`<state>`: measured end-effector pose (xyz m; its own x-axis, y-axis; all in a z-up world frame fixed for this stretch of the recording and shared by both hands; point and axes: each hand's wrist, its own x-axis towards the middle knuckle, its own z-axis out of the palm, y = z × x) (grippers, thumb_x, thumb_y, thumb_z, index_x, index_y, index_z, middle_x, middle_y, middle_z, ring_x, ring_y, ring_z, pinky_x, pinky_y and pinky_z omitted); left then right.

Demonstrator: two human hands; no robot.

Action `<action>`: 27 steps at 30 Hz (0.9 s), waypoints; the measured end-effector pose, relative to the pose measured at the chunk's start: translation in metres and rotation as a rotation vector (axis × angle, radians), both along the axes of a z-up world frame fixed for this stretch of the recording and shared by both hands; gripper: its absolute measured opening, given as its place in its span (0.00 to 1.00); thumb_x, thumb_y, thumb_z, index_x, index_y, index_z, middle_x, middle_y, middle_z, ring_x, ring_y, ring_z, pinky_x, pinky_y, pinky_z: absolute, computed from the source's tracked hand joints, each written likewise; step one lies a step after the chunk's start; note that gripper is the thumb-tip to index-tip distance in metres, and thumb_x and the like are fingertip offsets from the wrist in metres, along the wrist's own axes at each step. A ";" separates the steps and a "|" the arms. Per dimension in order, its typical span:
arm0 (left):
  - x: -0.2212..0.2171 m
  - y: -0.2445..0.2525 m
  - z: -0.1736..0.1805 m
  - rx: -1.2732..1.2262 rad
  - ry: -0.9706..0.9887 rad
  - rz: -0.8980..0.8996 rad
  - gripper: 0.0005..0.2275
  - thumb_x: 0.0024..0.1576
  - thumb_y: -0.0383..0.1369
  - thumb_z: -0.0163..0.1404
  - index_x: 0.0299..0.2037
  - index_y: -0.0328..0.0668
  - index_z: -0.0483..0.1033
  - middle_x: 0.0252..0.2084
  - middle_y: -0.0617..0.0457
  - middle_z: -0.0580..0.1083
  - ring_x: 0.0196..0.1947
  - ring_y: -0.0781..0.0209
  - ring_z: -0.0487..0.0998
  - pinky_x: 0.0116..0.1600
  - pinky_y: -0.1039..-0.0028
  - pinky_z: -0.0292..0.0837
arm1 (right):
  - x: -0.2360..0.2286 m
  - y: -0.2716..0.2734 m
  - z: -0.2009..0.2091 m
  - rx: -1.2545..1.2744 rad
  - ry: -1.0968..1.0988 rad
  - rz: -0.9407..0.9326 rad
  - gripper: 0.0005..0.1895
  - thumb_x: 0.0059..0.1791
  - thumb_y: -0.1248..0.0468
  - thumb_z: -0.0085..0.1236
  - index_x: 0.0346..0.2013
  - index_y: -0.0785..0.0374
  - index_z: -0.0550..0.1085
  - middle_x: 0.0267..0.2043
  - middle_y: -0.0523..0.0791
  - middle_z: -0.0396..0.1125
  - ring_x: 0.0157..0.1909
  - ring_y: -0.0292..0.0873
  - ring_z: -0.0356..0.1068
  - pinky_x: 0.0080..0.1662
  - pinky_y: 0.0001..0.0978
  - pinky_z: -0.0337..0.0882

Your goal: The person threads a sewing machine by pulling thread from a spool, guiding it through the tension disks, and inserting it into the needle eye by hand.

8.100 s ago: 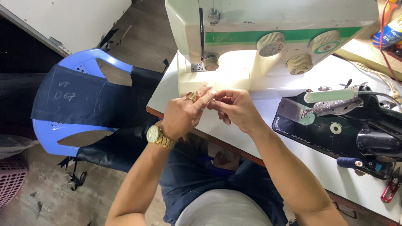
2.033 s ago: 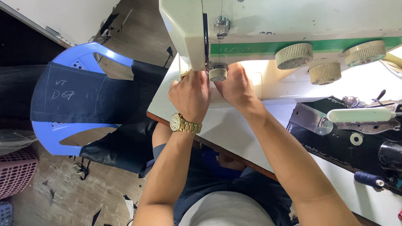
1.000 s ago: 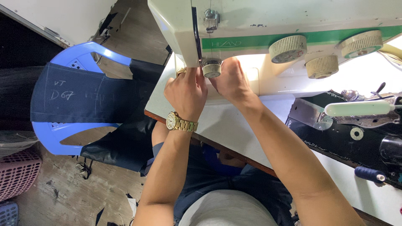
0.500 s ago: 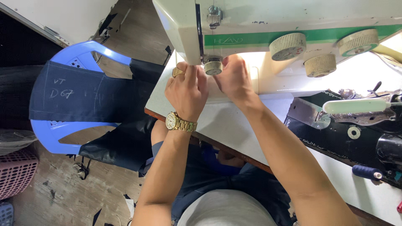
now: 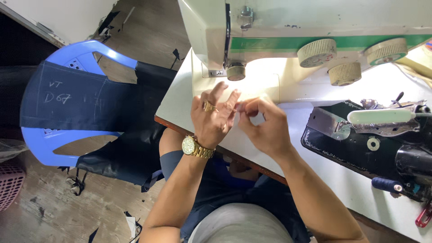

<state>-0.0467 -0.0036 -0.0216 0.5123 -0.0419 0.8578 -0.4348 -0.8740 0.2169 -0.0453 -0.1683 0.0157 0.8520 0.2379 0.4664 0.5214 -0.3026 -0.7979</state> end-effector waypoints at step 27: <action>-0.003 0.041 0.037 -0.170 0.058 0.146 0.03 0.56 0.30 0.59 0.39 0.48 0.81 0.37 0.53 0.76 0.37 0.49 0.77 0.44 0.64 0.69 | 0.055 0.033 -0.022 -0.293 -0.476 -0.162 0.07 0.49 0.74 0.51 0.31 0.64 0.77 0.33 0.47 0.73 0.43 0.52 0.73 0.47 0.42 0.73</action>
<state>-0.0495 0.0371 0.0149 0.5513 0.1790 0.8149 -0.2886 -0.8755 0.3876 0.0093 -0.1356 -0.0063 0.6012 0.2989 0.7411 0.7306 -0.5813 -0.3582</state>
